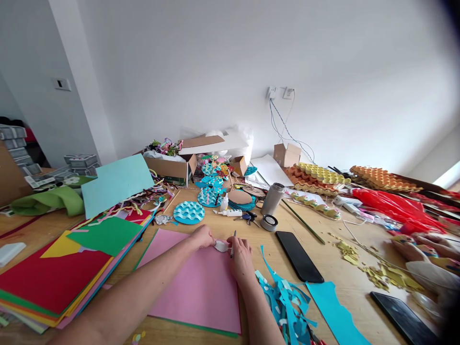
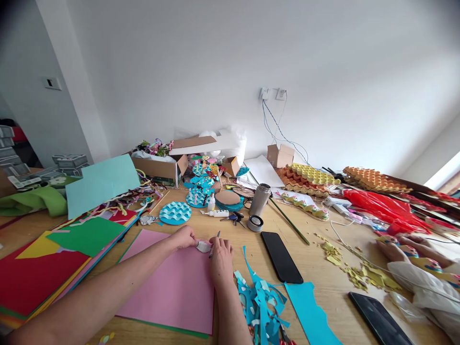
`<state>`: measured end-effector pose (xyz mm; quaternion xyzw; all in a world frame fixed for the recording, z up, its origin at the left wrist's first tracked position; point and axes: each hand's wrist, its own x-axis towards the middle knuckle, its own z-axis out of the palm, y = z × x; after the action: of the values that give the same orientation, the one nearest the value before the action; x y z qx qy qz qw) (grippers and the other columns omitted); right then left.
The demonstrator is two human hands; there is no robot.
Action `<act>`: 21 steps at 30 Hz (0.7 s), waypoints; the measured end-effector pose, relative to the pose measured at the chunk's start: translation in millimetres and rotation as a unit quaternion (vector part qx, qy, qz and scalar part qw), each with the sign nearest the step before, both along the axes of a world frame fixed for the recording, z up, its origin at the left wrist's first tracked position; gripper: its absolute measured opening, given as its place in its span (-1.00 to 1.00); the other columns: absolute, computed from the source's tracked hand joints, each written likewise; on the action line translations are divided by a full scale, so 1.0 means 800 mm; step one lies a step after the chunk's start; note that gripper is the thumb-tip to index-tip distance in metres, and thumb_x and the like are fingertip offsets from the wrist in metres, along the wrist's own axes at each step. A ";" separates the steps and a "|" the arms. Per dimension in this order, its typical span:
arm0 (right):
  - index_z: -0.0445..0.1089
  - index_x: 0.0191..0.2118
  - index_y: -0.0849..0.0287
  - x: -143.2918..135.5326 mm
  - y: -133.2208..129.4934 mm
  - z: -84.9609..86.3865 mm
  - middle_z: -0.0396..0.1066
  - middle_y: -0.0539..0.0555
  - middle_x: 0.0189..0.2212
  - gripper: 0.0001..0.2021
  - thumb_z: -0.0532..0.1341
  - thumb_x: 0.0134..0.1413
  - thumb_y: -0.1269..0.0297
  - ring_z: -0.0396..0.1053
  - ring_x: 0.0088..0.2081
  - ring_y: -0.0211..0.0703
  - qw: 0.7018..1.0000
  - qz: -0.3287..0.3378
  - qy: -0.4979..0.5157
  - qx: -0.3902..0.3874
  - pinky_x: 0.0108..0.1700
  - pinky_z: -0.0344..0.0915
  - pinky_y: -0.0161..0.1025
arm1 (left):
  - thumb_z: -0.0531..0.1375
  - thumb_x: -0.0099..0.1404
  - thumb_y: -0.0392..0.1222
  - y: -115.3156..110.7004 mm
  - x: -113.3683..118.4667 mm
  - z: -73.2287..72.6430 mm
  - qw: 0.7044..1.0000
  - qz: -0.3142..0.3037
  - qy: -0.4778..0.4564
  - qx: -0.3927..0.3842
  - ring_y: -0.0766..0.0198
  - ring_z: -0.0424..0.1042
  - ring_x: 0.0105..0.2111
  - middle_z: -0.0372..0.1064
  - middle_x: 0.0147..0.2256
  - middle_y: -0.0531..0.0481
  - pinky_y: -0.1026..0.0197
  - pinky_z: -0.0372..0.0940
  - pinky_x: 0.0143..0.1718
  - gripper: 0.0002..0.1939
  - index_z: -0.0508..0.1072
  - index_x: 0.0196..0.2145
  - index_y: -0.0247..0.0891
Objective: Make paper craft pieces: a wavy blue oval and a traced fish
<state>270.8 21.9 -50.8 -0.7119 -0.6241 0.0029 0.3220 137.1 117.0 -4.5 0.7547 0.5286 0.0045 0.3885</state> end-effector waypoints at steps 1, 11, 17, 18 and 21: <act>0.33 -0.22 0.11 0.000 0.000 0.002 0.41 0.10 -0.30 -0.68 0.04 -0.08 0.58 0.22 -0.16 0.00 1.000 -0.002 0.002 0.013 -0.16 0.07 -0.14 | 0.15 0.29 -0.07 0.001 0.000 0.001 1.000 0.003 -0.006 -0.009 0.13 0.40 -0.14 0.35 -0.07 -0.08 0.02 0.37 -0.16 -0.67 0.38 -0.05 -0.31; 0.25 -0.15 0.18 0.006 -0.008 0.030 0.36 0.11 -0.33 -0.76 -0.01 0.06 0.47 0.23 -0.22 -0.03 0.937 -0.138 0.081 0.311 -0.17 0.18 -0.12 | 0.14 0.30 -0.09 0.063 0.005 0.029 0.996 0.042 -0.048 -0.067 0.16 0.38 -0.11 0.32 -0.02 -0.12 -0.02 0.35 -0.13 -0.65 0.34 0.00 -0.28; 0.24 -0.15 0.17 0.004 -0.008 0.024 0.35 0.12 -0.31 -0.80 -0.01 0.11 0.45 0.23 -0.24 -0.05 0.941 -0.115 0.064 0.312 -0.14 0.18 -0.11 | 0.14 0.30 -0.09 0.087 0.023 0.023 0.994 0.065 -0.036 -0.079 0.16 0.39 -0.11 0.32 -0.02 -0.12 -0.02 0.35 -0.13 -0.64 0.33 0.00 -0.28; 0.24 -0.15 0.17 0.004 -0.008 0.023 0.35 0.12 -0.31 -0.80 -0.01 0.12 0.45 0.23 -0.23 -0.05 0.943 -0.115 0.065 0.305 -0.13 0.18 -0.11 | 0.14 0.30 -0.09 0.089 0.026 0.021 0.994 0.065 -0.037 -0.075 0.16 0.39 -0.12 0.32 -0.02 -0.12 -0.01 0.36 -0.13 -0.64 0.33 0.00 -0.28; 0.23 -0.15 0.16 0.005 -0.009 0.022 0.35 0.14 -0.30 -0.80 -0.02 0.13 0.44 0.23 -0.21 -0.04 0.950 -0.118 0.065 0.283 -0.12 0.18 -0.10 | 0.14 0.30 -0.09 0.092 0.032 0.013 0.996 0.062 -0.054 -0.043 0.16 0.39 -0.12 0.32 -0.02 -0.12 -0.01 0.36 -0.13 -0.64 0.33 0.00 -0.28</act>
<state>274.8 14.8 -32.9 -0.6583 -0.4886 -0.1657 0.5482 162.8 190.4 6.3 0.7022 0.5523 0.0463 0.4470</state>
